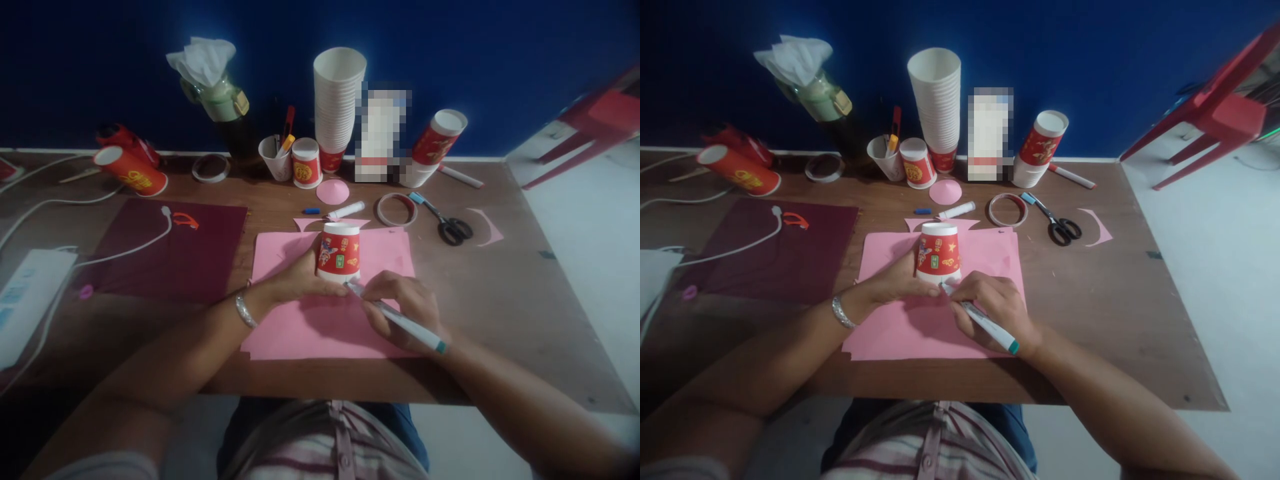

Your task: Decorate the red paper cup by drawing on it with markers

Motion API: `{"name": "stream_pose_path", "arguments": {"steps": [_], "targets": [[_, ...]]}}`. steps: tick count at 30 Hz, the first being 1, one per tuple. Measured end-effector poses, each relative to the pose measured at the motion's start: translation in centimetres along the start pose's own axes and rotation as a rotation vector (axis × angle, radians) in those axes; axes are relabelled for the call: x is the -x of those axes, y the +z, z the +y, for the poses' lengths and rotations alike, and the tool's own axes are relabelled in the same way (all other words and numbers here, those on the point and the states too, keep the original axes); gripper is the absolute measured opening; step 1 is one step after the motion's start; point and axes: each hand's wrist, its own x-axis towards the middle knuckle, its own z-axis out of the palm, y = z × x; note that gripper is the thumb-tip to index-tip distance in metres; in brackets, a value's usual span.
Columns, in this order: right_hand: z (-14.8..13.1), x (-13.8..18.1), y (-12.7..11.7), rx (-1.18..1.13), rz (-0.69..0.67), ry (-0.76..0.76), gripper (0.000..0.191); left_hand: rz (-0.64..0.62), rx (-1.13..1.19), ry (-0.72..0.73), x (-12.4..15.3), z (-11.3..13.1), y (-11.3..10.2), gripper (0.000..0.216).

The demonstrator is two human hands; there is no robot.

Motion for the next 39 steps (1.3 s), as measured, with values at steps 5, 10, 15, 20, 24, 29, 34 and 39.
{"name": "stream_pose_path", "arguments": {"steps": [5, 10, 15, 20, 24, 29, 34, 39], "targets": [[0.07, -0.11, 0.07, 0.013, 0.014, 0.003, 0.009, -0.005, -0.006, -0.001, 0.07, -0.02, -0.06, 0.081], [0.01, -0.03, 0.06, 0.049, 0.026, 0.043, 0.009, 0.025, -0.011, -0.008, 0.06, 0.14, 0.08, 0.083], [-0.05, 0.04, -0.06, 0.075, 0.021, 0.063, 0.01, 0.027, -0.02, -0.007, 0.12, 0.33, 0.16, 0.081], [-0.06, 0.1, -0.22, 0.115, 0.022, 0.084, 0.011, 0.042, -0.037, -0.011, 0.12, 0.49, 0.3, 0.081], [-0.04, 0.17, -0.28, 0.12, 0.024, 0.085, 0.011, 0.054, -0.022, 0.0, 0.12, 0.53, 0.37, 0.083], [0.02, 0.24, -0.24, 0.104, 0.023, 0.087, 0.009, 0.058, -0.037, -0.006, 0.16, 0.51, 0.34, 0.084], [-0.01, 0.2, -0.23, 0.102, 0.014, 0.099, 0.009, 0.057, -0.044, 0.009, 0.16, 0.44, 0.34, 0.085], [-0.05, 0.05, -0.21, 0.085, 0.03, 0.08, 0.011, 0.063, -0.047, 0.004, 0.1, 0.33, 0.27, 0.087]]}}
